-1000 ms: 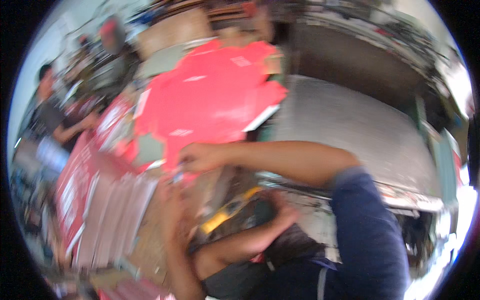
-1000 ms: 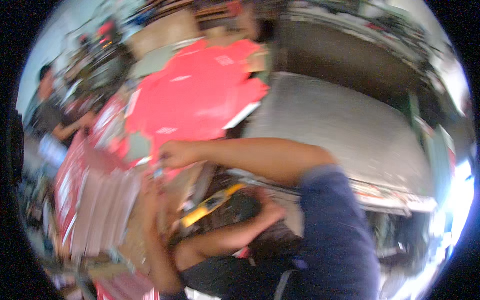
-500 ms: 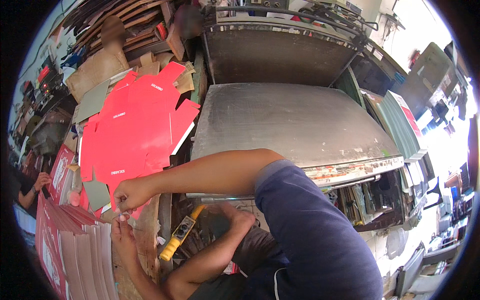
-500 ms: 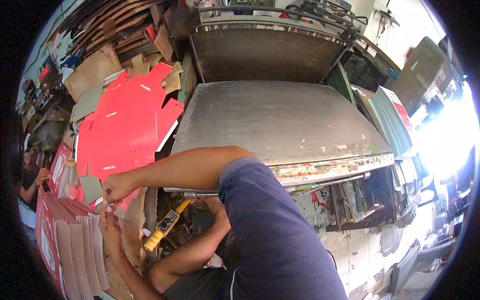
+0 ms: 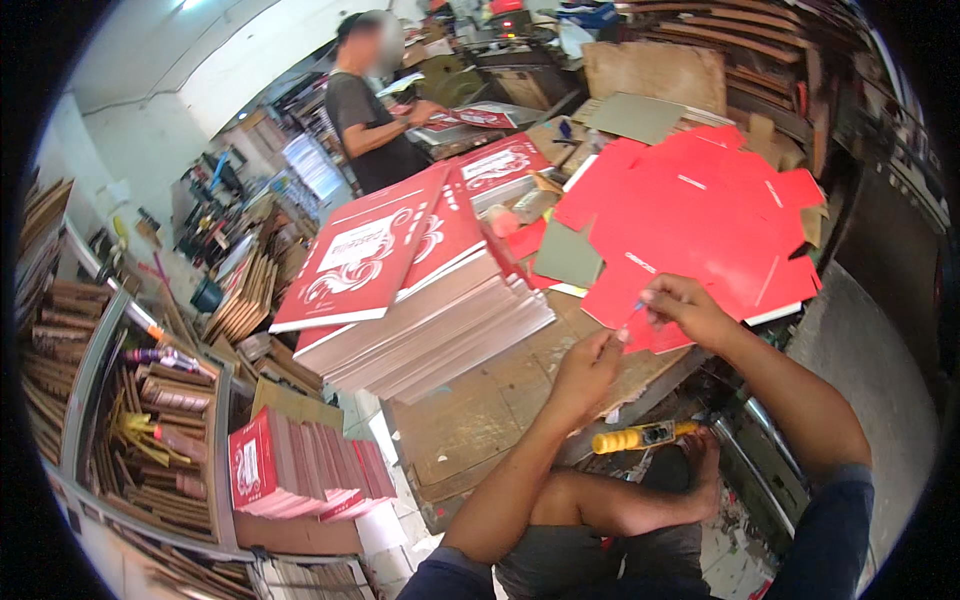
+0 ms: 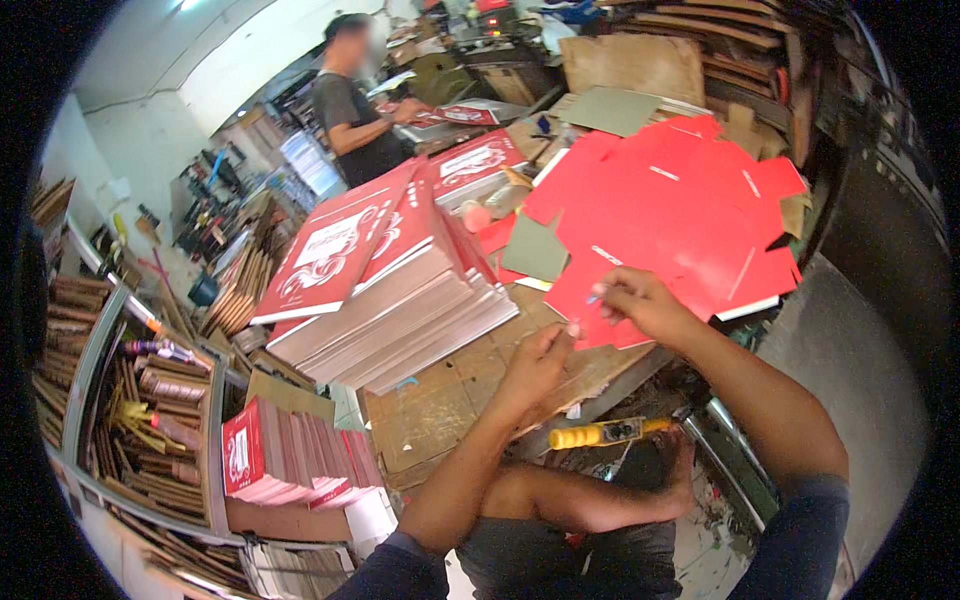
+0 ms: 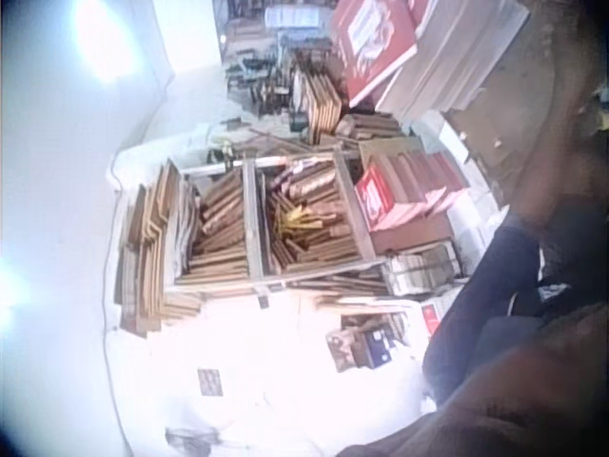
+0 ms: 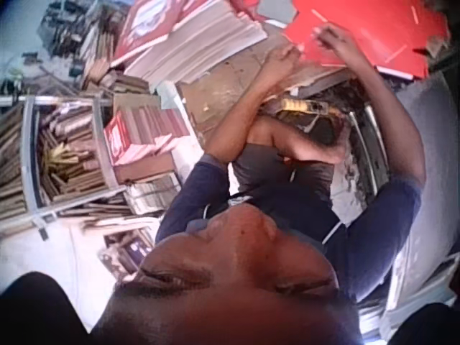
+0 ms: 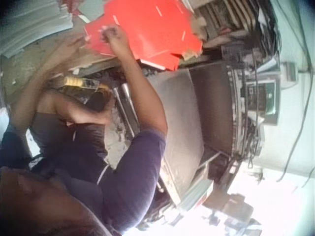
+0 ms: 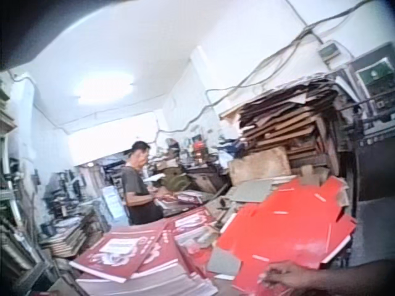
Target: The person uses a tool to strip away the excess outer paper from a stack of die-cut cardboard boxes, handling each section to ensure the final box shape is clear.
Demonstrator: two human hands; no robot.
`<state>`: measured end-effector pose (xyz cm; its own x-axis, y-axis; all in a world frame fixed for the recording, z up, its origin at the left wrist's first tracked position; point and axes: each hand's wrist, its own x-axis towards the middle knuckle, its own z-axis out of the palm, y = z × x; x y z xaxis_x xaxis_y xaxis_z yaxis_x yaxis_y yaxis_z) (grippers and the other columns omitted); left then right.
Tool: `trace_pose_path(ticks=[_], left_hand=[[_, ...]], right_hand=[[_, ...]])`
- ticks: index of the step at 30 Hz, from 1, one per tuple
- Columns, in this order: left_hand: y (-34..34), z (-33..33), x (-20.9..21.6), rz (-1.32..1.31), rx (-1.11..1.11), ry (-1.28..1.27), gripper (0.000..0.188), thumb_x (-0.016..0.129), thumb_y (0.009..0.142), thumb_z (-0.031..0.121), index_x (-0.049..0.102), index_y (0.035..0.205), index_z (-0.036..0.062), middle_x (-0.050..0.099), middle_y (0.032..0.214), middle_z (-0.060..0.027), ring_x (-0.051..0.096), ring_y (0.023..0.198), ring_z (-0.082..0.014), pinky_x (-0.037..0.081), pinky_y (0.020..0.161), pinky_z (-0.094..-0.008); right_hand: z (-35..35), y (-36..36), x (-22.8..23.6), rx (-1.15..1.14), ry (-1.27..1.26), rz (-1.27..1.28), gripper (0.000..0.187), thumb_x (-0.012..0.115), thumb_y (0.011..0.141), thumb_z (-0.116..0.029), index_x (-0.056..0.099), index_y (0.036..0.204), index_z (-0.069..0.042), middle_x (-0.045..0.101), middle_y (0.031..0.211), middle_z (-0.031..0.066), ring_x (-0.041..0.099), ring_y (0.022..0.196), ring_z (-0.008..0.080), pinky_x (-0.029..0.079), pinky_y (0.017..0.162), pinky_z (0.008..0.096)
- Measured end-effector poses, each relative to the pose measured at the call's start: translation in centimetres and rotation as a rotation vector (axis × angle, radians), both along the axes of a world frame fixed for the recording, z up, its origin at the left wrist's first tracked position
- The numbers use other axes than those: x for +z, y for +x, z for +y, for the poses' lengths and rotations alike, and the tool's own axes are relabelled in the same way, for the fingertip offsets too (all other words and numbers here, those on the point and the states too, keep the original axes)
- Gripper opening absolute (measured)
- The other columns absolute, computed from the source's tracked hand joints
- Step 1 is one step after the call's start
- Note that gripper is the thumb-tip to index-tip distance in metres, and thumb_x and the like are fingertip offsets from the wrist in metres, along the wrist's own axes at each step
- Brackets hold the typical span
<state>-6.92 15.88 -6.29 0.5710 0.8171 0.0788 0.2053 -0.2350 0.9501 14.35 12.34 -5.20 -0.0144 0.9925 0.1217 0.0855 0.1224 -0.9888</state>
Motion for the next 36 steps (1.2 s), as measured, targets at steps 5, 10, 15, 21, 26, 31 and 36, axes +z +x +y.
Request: trace_pose_path(ticks=[5,10,15,21,26,31,36], left_hand=[[-0.2,1.8,-0.8,-0.056,0.039,-0.042,0.041,0.049,0.099,0.039,0.061,0.094,0.0001,0.062,0.080,-0.0046,0.053,0.074,-0.0135,0.044,0.069,-0.0332],[-0.2,2.0,-1.0,-0.131,0.028,-0.256,0.041,0.051,0.098,0.045,0.063,0.098,0.0063,0.063,0.082,-0.0020,0.052,0.072,-0.0094,0.041,0.064,-0.0283],[-0.4,1.1,1.1,-0.140,-0.066,-0.597,0.048,0.050,0.095,0.053,0.061,0.104,0.0077,0.059,0.084,0.0003,0.036,0.054,-0.0042,0.028,0.049,-0.0218],[-0.3,1.3,0.1,-0.333,-0.247,-0.764,0.047,0.047,0.097,0.051,0.058,0.108,0.0065,0.060,0.085,0.0000,0.031,0.046,-0.0028,0.023,0.041,-0.0198],[-0.2,1.0,0.1,-0.489,-0.310,-0.894,0.044,0.049,0.097,0.048,0.058,0.108,0.0060,0.059,0.085,0.0000,0.031,0.046,-0.0026,0.024,0.040,-0.0192],[-0.2,1.1,-0.5,-0.570,-0.307,-0.919,0.040,0.052,0.097,0.044,0.058,0.108,0.0052,0.058,0.085,-0.0001,0.031,0.046,-0.0030,0.024,0.041,-0.0200],[0.1,0.7,0.4,-0.467,-0.232,-0.718,0.039,0.053,0.097,0.041,0.058,0.107,0.0039,0.055,0.081,0.0004,0.030,0.047,-0.0032,0.025,0.044,-0.0211]], right_hand=[[0.8,0.4,0.0,-0.067,-0.023,-0.034,0.027,0.061,0.095,-0.028,0.061,0.098,-0.002,0.062,0.080,0.0024,0.059,0.075,0.0102,0.049,0.070,0.0259],[0.2,-1.1,0.5,-0.010,-0.045,-0.070,0.027,0.063,0.094,-0.028,0.062,0.100,-0.001,0.065,0.083,0.0033,0.059,0.076,0.0102,0.049,0.071,0.0267],[-0.1,-1.7,1.0,0.020,-0.032,-0.048,0.026,0.064,0.093,-0.026,0.064,0.101,-0.002,0.066,0.086,0.0025,0.060,0.078,0.0092,0.049,0.072,0.0261],[0.0,-1.4,0.3,0.058,0.005,-0.009,0.024,0.065,0.093,-0.023,0.066,0.101,-0.001,0.066,0.086,0.0019,0.059,0.080,0.0084,0.049,0.074,0.0258],[-0.4,-1.7,1.0,0.071,-0.004,0.023,0.023,0.066,0.092,-0.023,0.067,0.102,-0.002,0.068,0.089,0.0020,0.060,0.083,0.0082,0.049,0.076,0.0257],[-0.6,-2.0,1.9,0.083,-0.029,0.037,0.024,0.067,0.091,-0.025,0.068,0.102,-0.004,0.068,0.090,0.0020,0.061,0.084,0.0091,0.049,0.076,0.0260],[-0.5,-1.7,1.6,0.084,-0.055,0.044,0.024,0.067,0.091,-0.026,0.068,0.103,-0.005,0.068,0.090,0.0016,0.061,0.085,0.0095,0.049,0.077,0.0274]])
